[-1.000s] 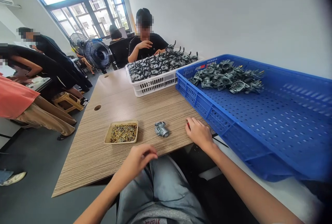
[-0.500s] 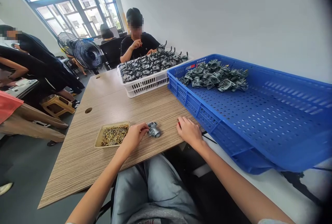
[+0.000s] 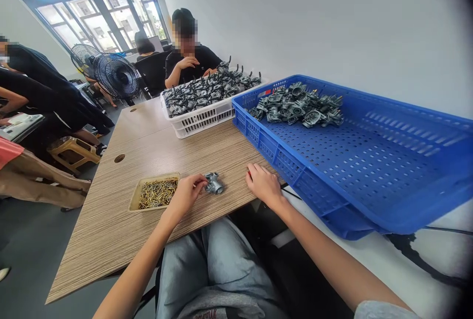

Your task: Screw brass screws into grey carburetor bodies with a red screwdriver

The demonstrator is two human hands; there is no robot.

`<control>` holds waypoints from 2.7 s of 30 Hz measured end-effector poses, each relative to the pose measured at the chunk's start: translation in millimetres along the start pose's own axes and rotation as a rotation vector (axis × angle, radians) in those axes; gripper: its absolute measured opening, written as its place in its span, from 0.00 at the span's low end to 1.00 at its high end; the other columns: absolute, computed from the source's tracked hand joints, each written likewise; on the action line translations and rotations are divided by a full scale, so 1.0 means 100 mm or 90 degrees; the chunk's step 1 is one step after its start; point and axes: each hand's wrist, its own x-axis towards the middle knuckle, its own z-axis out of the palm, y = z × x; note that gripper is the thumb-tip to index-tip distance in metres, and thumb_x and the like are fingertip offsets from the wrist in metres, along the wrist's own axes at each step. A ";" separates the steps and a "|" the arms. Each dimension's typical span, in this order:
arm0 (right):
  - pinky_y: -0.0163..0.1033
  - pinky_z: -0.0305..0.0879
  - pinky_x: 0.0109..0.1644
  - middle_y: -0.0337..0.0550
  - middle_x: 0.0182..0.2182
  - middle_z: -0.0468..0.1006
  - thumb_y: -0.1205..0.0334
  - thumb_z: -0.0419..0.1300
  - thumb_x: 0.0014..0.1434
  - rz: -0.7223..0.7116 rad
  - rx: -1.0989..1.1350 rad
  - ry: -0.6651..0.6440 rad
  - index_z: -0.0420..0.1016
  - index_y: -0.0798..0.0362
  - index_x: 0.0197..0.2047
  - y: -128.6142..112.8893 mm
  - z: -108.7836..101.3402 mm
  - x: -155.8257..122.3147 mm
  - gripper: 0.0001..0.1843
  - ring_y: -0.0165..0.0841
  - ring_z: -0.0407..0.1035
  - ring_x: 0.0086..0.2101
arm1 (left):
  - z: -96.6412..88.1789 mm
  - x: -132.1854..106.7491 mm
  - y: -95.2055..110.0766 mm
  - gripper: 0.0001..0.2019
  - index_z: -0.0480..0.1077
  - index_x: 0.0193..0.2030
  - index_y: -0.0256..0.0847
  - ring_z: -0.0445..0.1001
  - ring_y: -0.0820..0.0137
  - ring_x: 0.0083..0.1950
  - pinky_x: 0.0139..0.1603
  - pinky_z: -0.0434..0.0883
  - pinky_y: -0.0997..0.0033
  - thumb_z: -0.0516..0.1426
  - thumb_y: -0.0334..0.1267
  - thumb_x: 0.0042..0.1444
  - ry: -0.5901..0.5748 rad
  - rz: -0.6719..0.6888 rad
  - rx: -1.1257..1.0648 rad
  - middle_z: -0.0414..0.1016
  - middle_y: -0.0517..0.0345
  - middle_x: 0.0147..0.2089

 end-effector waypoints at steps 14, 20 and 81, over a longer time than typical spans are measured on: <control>0.37 0.61 0.39 0.49 0.48 0.77 0.60 0.48 0.71 0.002 0.000 0.006 0.69 0.51 0.54 0.01 0.03 0.00 0.14 0.38 0.71 0.48 | 0.03 -0.03 -0.02 0.09 0.75 0.39 0.41 0.76 0.70 0.31 0.34 0.69 0.74 0.54 0.39 0.65 0.006 0.002 0.015 0.79 0.57 0.33; 0.38 0.61 0.39 0.48 0.48 0.77 0.60 0.47 0.71 0.001 0.000 0.009 0.69 0.50 0.53 0.00 0.03 0.00 0.13 0.38 0.71 0.47 | 0.06 0.00 -0.04 0.08 0.75 0.39 0.41 0.75 0.70 0.31 0.34 0.70 0.73 0.55 0.39 0.65 -0.002 0.002 -0.001 0.79 0.57 0.33; 0.35 0.72 0.42 0.41 0.44 0.81 0.52 0.58 0.68 -0.250 0.396 -0.127 0.75 0.47 0.51 -0.52 -1.26 -0.49 0.13 0.34 0.76 0.39 | 0.65 -0.77 -0.12 0.08 0.71 0.50 0.44 0.68 0.60 0.56 0.59 0.67 0.58 0.55 0.38 0.66 0.285 -0.031 -0.078 0.69 0.51 0.52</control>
